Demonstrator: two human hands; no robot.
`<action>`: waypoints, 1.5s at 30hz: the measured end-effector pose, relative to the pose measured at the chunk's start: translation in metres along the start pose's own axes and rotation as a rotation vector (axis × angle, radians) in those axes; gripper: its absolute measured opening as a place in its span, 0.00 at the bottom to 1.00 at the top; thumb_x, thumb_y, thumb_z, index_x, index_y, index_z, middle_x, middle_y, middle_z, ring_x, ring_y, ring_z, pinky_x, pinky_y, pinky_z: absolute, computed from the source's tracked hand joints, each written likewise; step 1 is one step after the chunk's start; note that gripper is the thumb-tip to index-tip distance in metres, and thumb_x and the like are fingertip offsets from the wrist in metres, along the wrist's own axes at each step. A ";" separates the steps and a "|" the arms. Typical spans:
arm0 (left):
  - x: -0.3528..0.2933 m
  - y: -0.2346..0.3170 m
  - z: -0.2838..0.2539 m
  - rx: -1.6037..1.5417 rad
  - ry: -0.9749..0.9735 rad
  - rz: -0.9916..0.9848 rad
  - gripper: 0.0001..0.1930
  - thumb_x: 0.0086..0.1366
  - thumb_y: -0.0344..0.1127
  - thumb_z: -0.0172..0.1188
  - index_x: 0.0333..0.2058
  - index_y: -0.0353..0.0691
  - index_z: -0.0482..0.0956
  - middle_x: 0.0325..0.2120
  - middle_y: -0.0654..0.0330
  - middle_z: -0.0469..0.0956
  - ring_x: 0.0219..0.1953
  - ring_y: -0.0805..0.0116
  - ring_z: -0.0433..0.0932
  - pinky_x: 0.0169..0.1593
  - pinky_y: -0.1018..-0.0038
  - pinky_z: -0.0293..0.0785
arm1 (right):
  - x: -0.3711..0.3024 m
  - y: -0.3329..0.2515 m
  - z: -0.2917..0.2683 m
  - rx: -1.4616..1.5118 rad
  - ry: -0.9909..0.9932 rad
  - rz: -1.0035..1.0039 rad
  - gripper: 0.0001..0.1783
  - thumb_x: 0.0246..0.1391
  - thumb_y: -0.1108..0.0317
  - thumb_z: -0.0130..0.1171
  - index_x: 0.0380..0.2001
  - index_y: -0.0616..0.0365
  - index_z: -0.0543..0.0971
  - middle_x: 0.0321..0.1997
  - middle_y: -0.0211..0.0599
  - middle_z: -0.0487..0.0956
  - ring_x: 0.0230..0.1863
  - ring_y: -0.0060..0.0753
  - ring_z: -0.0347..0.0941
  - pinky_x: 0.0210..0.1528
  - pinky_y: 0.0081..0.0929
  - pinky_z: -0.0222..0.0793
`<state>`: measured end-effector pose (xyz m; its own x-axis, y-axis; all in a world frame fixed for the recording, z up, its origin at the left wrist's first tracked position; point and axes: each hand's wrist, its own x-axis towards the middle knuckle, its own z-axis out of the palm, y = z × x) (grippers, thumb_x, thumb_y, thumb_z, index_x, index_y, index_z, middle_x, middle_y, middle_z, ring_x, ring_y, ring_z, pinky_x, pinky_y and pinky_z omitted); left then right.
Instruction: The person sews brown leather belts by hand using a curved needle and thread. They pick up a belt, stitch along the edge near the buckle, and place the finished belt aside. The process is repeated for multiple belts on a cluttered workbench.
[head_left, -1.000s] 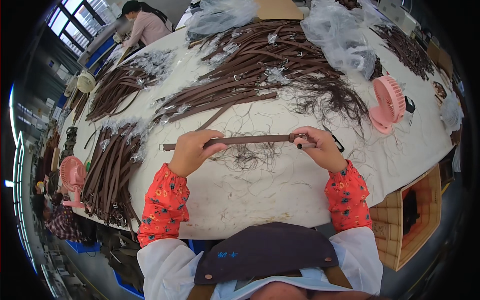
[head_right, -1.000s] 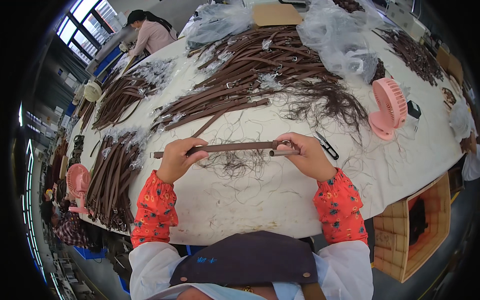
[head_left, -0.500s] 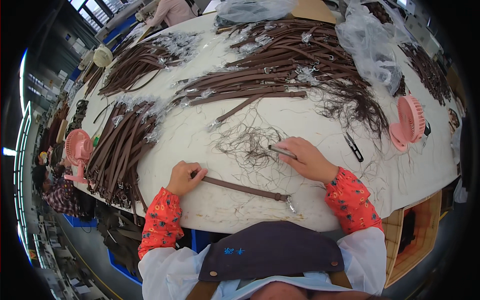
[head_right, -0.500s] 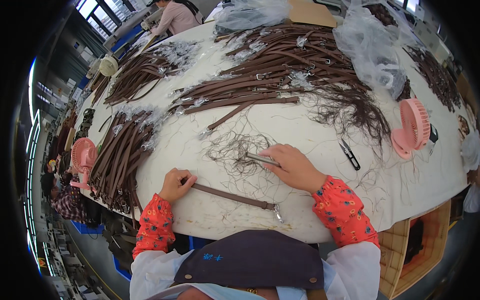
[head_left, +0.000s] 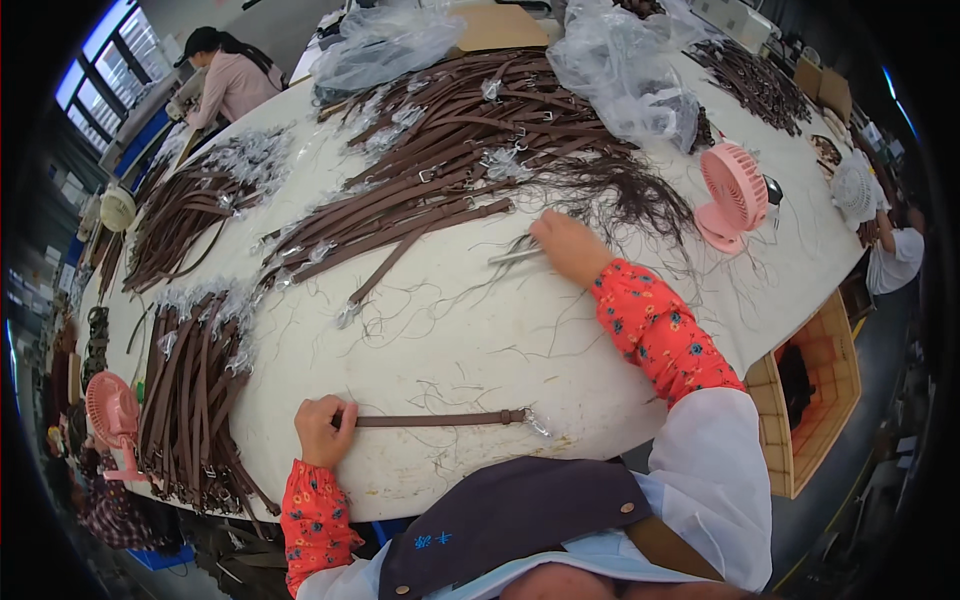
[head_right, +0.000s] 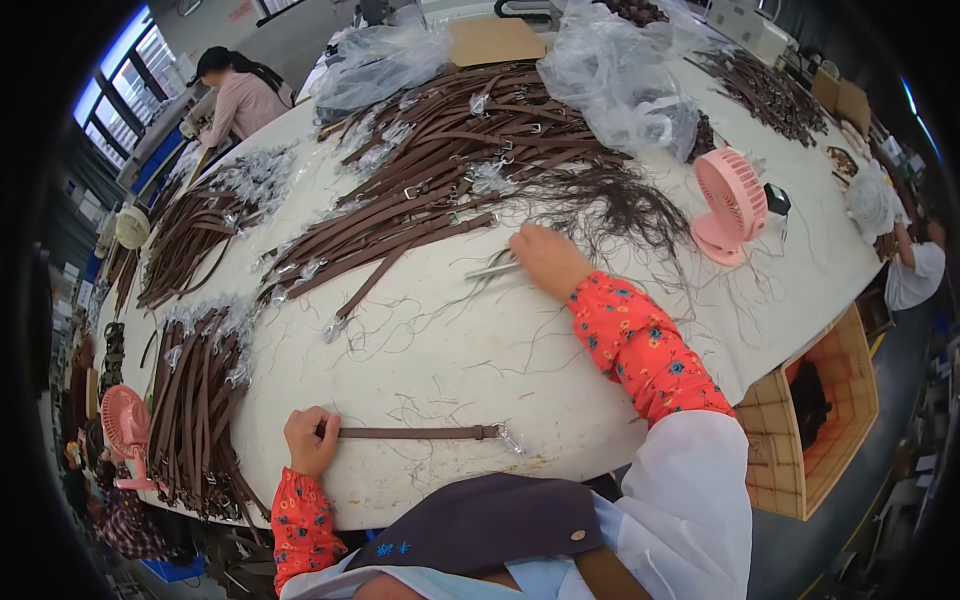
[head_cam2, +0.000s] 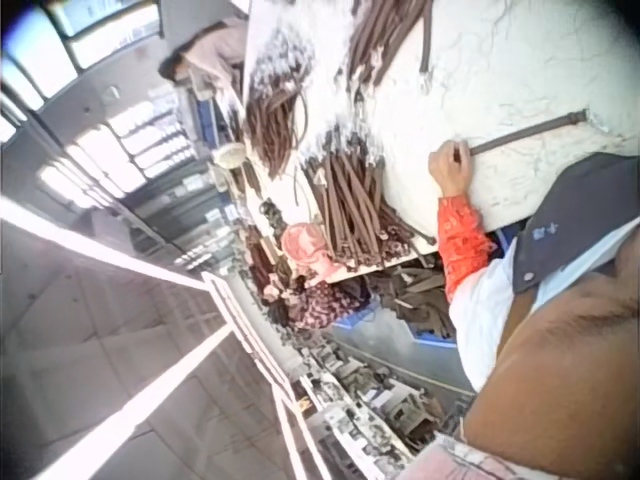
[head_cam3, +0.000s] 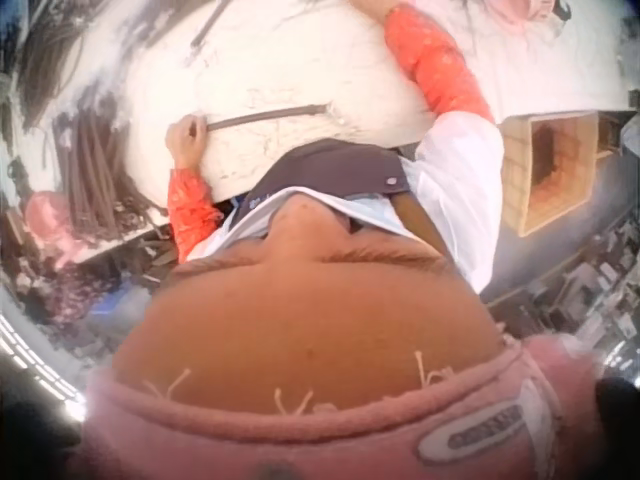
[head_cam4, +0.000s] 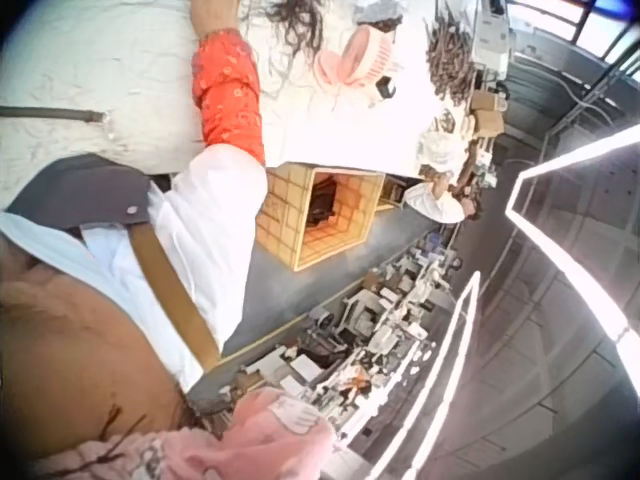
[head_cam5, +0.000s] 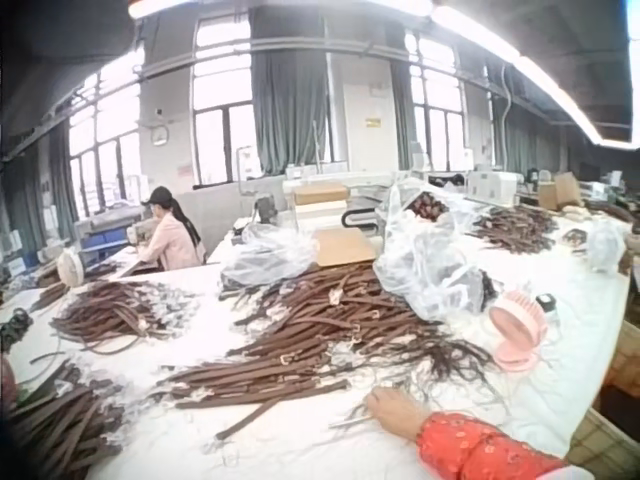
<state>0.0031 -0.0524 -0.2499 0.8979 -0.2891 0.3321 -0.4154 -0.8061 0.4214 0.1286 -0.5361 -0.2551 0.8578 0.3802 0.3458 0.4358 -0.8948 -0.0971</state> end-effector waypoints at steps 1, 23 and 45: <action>0.002 0.002 0.001 0.006 -0.014 0.005 0.11 0.59 0.34 0.67 0.20 0.42 0.76 0.16 0.60 0.75 0.20 0.55 0.70 0.31 0.63 0.65 | -0.008 0.039 -0.010 -0.105 -0.053 0.214 0.11 0.53 0.77 0.54 0.42 0.59 0.72 0.42 0.46 0.73 0.45 0.53 0.76 0.47 0.45 0.74; 0.042 0.028 0.028 0.105 0.103 -0.027 0.06 0.66 0.36 0.64 0.34 0.40 0.80 0.31 0.57 0.81 0.30 0.56 0.76 0.36 0.65 0.70 | -0.066 -0.090 -0.109 0.986 -0.328 0.384 0.13 0.69 0.59 0.58 0.43 0.60 0.78 0.21 0.24 0.68 0.24 0.15 0.65 0.27 0.22 0.61; 0.061 0.130 0.075 -1.517 -0.009 -0.409 0.15 0.76 0.39 0.56 0.48 0.33 0.85 0.43 0.63 0.85 0.39 0.84 0.71 0.50 0.80 0.67 | -0.061 -0.160 -0.052 0.850 -0.245 0.072 0.13 0.71 0.57 0.50 0.43 0.56 0.75 0.25 0.42 0.77 0.26 0.48 0.75 0.30 0.41 0.68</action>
<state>0.0147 -0.2134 -0.2386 0.9804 -0.1965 -0.0148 0.0980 0.4214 0.9015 -0.0077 -0.4282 -0.2122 0.8829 0.4560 0.1119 0.3495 -0.4791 -0.8052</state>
